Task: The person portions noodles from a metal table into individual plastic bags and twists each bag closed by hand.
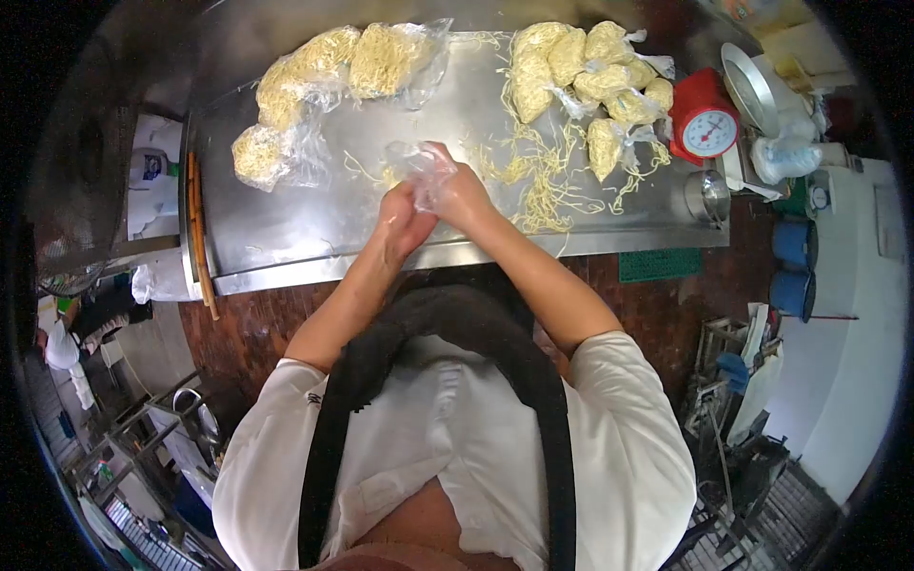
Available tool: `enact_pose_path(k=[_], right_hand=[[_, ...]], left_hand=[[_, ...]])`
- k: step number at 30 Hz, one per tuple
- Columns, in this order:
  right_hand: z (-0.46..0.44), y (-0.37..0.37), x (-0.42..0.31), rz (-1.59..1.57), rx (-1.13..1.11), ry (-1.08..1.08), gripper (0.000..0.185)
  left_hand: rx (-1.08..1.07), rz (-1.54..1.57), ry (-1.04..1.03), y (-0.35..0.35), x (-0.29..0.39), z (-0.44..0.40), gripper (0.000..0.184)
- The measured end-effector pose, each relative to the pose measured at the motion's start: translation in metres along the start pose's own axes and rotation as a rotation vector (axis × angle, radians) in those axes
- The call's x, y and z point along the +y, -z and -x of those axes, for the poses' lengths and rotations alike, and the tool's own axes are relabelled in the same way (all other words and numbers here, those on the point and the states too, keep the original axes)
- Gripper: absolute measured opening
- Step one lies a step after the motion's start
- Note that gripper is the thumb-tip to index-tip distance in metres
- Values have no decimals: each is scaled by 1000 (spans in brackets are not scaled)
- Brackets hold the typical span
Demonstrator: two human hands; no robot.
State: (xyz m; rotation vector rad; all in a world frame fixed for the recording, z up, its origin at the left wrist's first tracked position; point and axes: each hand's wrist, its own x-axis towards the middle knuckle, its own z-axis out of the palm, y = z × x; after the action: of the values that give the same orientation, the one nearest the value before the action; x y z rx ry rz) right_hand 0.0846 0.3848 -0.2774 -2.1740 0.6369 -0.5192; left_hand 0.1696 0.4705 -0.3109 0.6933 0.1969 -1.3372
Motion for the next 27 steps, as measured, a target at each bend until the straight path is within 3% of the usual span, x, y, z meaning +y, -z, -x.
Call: enact_pose_path(k=[1,3,4,6,7,10,12,14,15,18,19,22,25,27], right_hand=[[4,0,5,-134,-117,-117,39],[11,4,5,-400,-344,-349,33],[13,4,8,-628,-337,-439,27],[22,0,20,-1084,-314,-619,19],[27,-2,26,-1053,-344,-599,19],[33,-3,37,-1043,-393,-608,22],[27,-3,40,-1145,-379,-713,24],[26,-7,36,-1041,-342,-744,21],[27,-11,33,-986,-329,-766,19],[21,-20,23,-442,-229,-244,11],[14,-13,16,-275,-226,-221,24],[-4,-20,21,-102,-49,-10,24],[-11,-49,48,-168,-1,-113,24],[-5,-69,56,-181,42,-235,20]], left_hand=[[33,62,-51,10,-5,-8,35],[-461,193,128,56,-2,-27,34],[-712,258,220,68,0,-31,33],[-176,72,103,41,1,-20,30],[93,-23,44,30,1,-14,29],[110,-89,-66,39,12,-15,27],[8,-680,-129,65,23,-19,29],[-115,-1346,-180,80,37,-17,32],[-102,-1523,-95,55,53,1,32],[-177,-2202,-254,20,73,24,24],[-168,-2229,-278,10,76,32,18],[-216,-2316,-364,0,82,34,16],[-145,-2260,-480,23,65,16,24],[-75,-2207,-413,49,51,-2,29]])
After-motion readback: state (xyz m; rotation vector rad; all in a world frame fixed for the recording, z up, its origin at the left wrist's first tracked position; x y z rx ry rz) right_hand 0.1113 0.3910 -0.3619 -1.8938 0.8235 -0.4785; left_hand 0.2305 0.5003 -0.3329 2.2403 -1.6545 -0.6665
